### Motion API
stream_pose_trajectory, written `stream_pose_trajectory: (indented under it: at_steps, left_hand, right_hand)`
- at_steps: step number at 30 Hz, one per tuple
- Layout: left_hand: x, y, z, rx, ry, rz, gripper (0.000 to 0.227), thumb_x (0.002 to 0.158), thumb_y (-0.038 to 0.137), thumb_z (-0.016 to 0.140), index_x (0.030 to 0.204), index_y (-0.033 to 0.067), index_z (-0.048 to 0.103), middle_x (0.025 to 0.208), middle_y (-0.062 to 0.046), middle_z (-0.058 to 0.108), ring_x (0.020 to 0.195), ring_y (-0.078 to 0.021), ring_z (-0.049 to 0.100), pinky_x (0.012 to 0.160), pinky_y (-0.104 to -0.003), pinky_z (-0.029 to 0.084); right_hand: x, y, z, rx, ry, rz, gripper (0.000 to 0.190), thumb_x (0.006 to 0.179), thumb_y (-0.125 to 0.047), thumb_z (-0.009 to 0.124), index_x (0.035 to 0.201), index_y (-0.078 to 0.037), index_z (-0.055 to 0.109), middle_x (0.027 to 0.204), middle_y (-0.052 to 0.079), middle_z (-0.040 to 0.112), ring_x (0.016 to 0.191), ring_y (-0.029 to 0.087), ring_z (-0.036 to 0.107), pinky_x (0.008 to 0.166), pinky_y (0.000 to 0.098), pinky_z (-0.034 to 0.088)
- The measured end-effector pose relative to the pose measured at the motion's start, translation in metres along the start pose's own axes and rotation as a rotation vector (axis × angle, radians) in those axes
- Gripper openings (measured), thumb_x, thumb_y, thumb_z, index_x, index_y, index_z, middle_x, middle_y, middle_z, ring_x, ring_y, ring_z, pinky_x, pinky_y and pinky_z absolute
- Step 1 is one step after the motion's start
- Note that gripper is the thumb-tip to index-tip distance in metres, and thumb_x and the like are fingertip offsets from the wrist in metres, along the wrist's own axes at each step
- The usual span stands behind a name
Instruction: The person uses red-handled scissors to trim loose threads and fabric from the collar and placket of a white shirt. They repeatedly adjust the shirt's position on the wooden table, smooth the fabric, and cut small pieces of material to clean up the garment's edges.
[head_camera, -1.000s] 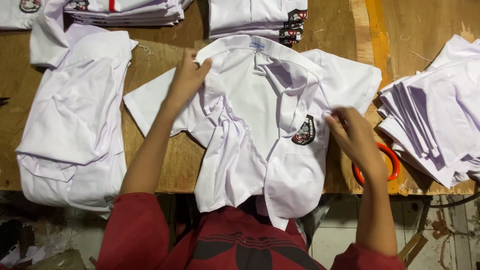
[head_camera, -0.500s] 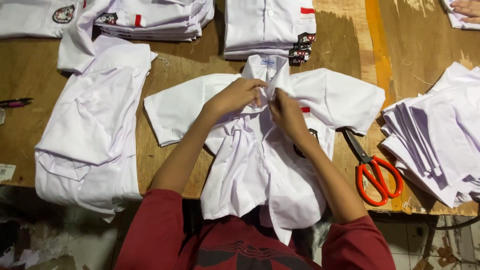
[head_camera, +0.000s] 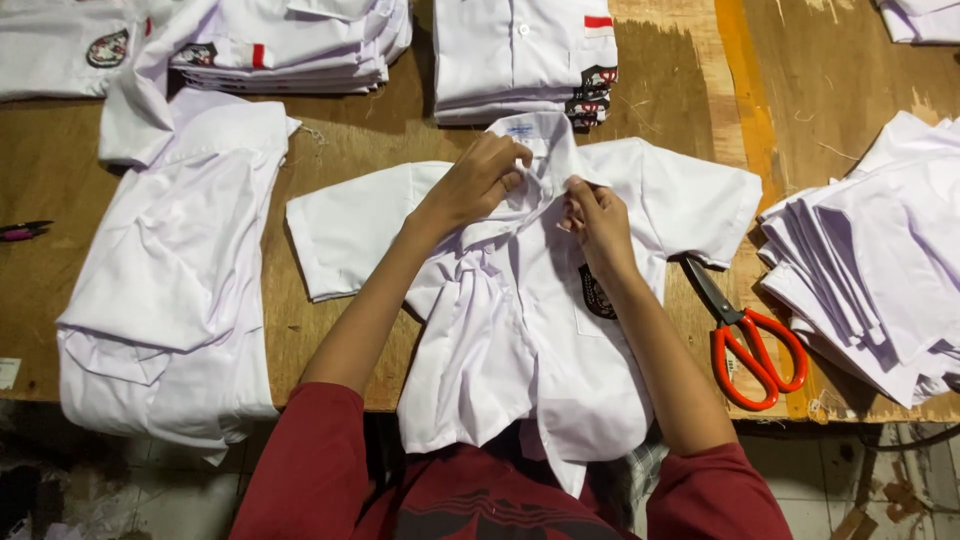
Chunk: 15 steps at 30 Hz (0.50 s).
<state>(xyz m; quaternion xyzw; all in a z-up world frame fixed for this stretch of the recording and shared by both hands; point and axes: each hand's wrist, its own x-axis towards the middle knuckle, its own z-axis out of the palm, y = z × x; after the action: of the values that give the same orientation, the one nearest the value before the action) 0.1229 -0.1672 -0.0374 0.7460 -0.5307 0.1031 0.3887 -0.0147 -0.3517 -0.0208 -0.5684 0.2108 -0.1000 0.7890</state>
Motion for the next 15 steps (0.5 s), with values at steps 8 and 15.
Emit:
stream_pose_trajectory:
  at_steps: [8,15]
  left_hand:
    - [0.009,0.031,-0.002,0.309,-0.029,-0.031,0.024,0.101,0.041,0.048,0.115,0.0235,0.055,0.085,0.003,0.06,0.083,-0.0191,0.059,0.078,-0.037,0.041]
    - [0.014,0.042,-0.012,0.283,0.0,0.047,0.027,0.106,0.038,0.041,0.113,0.0179,0.057,0.082,-0.001,0.058,0.078,-0.0245,0.058,0.07,-0.038,0.041]
  right_hand:
    - [0.025,0.021,-0.021,0.202,-0.102,0.267,0.026,0.093,-0.029,0.075,0.098,-0.008,0.061,0.09,0.0,0.061,0.081,0.014,0.067,0.062,0.0224,0.052]
    - [0.004,0.001,-0.018,-0.608,0.032,-0.528,0.065,0.112,-0.039,0.064,0.054,-0.013,0.052,0.039,0.002,0.047,0.039,0.012,0.043,0.049,0.0256,0.035]
